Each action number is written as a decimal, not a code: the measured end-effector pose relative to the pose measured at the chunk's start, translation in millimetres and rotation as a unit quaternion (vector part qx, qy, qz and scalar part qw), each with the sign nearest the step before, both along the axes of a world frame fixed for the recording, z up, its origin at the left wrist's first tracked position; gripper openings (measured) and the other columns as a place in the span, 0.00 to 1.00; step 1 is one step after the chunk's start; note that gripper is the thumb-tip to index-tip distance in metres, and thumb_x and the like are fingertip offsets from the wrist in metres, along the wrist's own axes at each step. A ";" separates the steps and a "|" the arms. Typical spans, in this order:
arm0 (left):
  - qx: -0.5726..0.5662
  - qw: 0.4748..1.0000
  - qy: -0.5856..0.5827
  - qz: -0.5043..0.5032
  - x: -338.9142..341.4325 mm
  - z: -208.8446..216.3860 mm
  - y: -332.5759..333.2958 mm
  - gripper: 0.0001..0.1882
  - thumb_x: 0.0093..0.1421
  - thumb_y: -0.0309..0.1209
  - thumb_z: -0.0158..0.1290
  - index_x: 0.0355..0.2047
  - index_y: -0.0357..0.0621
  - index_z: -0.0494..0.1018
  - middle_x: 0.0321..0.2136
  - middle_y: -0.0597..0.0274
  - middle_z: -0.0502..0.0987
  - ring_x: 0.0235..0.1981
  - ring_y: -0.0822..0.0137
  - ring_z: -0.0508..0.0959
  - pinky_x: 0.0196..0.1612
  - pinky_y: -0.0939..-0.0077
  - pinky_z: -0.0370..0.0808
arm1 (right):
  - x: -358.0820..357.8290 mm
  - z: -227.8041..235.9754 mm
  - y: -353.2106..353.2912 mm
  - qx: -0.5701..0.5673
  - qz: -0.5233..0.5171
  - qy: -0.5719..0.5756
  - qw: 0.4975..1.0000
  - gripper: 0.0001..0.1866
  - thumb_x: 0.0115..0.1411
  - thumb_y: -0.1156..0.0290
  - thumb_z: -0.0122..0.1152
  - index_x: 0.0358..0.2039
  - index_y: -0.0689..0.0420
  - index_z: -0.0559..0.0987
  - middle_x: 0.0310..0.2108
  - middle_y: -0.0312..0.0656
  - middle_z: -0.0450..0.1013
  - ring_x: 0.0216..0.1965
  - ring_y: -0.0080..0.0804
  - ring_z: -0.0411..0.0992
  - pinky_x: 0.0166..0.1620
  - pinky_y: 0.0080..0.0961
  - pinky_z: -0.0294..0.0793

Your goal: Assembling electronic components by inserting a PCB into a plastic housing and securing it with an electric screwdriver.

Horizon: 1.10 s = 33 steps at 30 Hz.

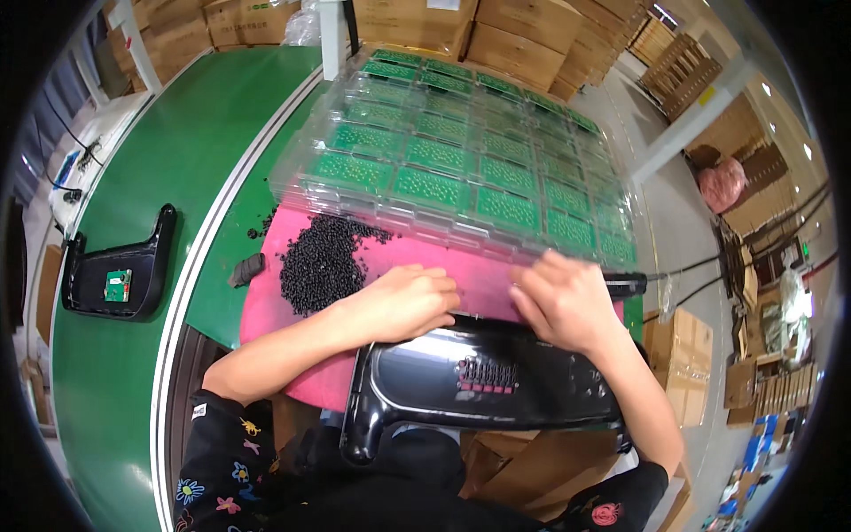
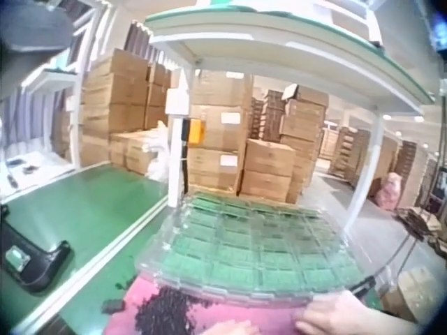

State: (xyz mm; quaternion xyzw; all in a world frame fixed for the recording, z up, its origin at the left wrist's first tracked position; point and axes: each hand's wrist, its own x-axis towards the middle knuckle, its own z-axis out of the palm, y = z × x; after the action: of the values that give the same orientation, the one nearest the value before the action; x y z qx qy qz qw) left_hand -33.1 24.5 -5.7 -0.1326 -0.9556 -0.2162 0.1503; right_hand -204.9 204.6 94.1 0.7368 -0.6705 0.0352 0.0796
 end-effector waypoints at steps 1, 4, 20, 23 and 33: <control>-0.025 1.000 0.002 0.001 0.5 -0.4 -1.7 0.11 0.55 0.36 0.59 0.31 0.42 0.75 0.33 0.62 0.75 0.40 0.60 0.76 0.40 0.65 0.74 | -4.6 1.7 -25.2 -0.066 0.018 -0.017 0.998 0.09 0.57 0.71 0.62 0.38 0.57 0.78 0.23 0.40 0.73 0.29 0.43 0.74 0.29 0.36 0.74; -0.019 0.999 0.032 0.012 8.6 -2.9 -12.8 0.11 0.53 0.36 0.60 0.29 0.44 0.74 0.32 0.63 0.74 0.38 0.61 0.76 0.37 0.66 0.73 | -23.7 -11.4 -115.6 -0.118 -0.014 -0.016 0.993 0.14 0.58 0.69 0.61 0.44 0.58 0.76 0.40 0.46 0.74 0.43 0.46 0.72 0.44 0.41 0.73; -0.013 0.987 0.106 0.117 6.4 -1.3 -17.9 0.12 0.54 0.42 0.61 0.27 0.48 0.74 0.28 0.68 0.72 0.36 0.65 0.71 0.39 0.66 0.66 | -123.7 -68.8 -275.6 -0.170 -0.198 0.026 0.965 0.24 0.64 0.67 0.51 0.60 0.59 0.69 0.66 0.43 0.59 0.68 0.41 0.54 0.66 0.48 0.53; 0.062 0.989 0.120 0.066 9.0 9.8 -22.9 0.12 0.53 0.36 0.64 0.33 0.46 0.76 0.34 0.66 0.74 0.40 0.63 0.72 0.42 0.67 0.67 | -90.2 -32.4 -222.3 -0.253 -0.060 -0.055 0.964 0.23 0.56 0.79 0.55 0.55 0.58 0.71 0.58 0.45 0.66 0.62 0.45 0.61 0.62 0.44 0.58; -0.067 0.956 0.227 0.175 17.0 34.0 -18.4 0.36 0.40 0.23 0.67 0.54 0.43 0.73 0.50 0.58 0.75 0.54 0.52 0.71 0.57 0.58 0.68 | 26.8 -14.3 -14.5 -0.144 0.022 -0.298 0.943 0.24 0.51 0.91 0.49 0.50 0.63 0.73 0.47 0.51 0.72 0.50 0.53 0.70 0.55 0.38 0.70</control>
State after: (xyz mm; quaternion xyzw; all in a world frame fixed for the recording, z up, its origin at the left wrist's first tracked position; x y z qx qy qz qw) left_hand -16.1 6.1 28.3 -0.0187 -0.9166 -0.0863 0.3900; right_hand -178.1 190.0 79.8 0.6877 -0.6352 0.3510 -0.0187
